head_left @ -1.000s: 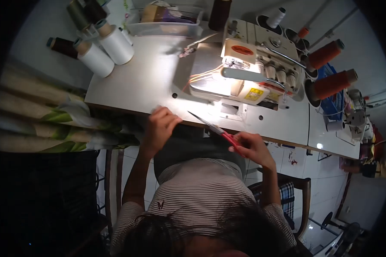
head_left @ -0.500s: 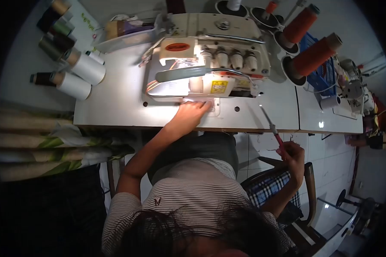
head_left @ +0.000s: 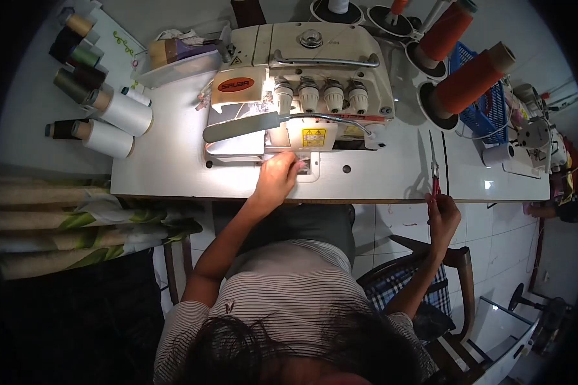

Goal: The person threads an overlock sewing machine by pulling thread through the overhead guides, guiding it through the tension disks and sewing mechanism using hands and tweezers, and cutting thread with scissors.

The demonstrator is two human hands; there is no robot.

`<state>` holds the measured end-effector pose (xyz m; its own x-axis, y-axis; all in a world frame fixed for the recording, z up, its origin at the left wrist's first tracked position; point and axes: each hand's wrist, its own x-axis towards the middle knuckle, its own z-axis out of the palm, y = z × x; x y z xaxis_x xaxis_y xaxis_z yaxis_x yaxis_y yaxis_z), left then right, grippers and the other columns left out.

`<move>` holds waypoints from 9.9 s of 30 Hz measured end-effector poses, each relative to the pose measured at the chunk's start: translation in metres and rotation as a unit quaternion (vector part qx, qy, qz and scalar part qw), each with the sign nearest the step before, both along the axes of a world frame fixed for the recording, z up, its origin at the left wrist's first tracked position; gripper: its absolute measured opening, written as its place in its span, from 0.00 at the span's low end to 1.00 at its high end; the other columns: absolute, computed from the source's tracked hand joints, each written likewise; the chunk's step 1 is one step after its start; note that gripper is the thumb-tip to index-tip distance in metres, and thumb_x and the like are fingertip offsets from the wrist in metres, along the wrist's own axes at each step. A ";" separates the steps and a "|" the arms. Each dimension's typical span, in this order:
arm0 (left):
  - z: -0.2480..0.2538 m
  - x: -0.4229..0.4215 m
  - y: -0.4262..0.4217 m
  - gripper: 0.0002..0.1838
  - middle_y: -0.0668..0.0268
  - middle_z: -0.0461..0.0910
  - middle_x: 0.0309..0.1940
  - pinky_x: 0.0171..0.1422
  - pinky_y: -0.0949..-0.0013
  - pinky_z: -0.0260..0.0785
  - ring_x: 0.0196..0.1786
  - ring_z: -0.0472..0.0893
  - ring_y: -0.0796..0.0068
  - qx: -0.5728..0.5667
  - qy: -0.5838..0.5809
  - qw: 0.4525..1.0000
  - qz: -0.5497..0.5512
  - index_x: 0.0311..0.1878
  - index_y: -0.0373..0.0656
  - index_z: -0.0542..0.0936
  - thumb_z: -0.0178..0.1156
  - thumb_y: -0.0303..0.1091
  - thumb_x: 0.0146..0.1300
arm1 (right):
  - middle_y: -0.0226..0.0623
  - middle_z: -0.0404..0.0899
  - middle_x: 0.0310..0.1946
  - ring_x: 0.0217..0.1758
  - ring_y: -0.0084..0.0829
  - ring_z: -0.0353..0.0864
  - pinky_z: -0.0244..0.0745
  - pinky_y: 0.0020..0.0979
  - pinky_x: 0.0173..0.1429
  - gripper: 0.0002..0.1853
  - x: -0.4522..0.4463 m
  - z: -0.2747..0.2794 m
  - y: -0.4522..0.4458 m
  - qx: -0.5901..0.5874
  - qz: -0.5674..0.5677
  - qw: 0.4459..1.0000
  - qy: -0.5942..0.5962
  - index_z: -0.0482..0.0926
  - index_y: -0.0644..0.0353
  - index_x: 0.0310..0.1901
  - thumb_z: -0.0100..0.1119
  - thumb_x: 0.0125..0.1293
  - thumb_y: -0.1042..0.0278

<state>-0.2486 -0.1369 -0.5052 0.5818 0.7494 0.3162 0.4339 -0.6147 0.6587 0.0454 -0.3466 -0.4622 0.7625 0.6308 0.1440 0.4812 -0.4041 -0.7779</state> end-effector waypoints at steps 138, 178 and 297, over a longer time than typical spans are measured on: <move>0.159 -0.163 0.385 0.27 0.56 0.73 0.41 0.48 0.59 0.67 0.46 0.74 0.53 0.138 0.110 0.972 0.157 0.44 0.41 0.68 0.70 0.28 0.39 | 0.52 0.75 0.48 0.49 0.41 0.73 0.68 0.39 0.54 0.29 -0.030 -0.095 0.057 0.121 0.013 0.988 -0.092 0.69 0.75 0.55 0.62 0.59 0.61; 0.070 -0.214 0.411 0.14 0.53 0.80 0.44 0.51 0.53 0.73 0.50 0.78 0.53 0.014 0.392 0.858 0.332 0.42 0.42 0.81 0.57 0.35 0.53 | 0.41 0.73 0.26 0.26 0.36 0.74 0.68 0.31 0.29 0.06 -0.050 -0.049 0.092 0.149 -0.018 0.976 -0.160 0.76 0.66 0.35 0.51 0.56 0.78; 0.096 -0.067 0.053 0.10 0.65 0.76 0.38 0.55 0.65 0.59 0.48 0.69 0.65 0.114 -0.194 0.970 0.093 0.31 0.39 0.77 0.61 0.20 0.41 | 0.30 0.67 0.20 0.17 0.19 0.59 0.55 0.22 0.21 0.05 -0.186 0.029 0.124 0.200 0.241 0.943 -0.116 0.78 0.63 0.36 0.57 0.57 0.81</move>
<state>-0.3155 -0.0835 -0.4090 0.2483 0.7147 0.6539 0.2982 -0.6987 0.6503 -0.1405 -0.2227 -0.4336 0.3198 0.7561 0.5710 0.7102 0.2076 -0.6727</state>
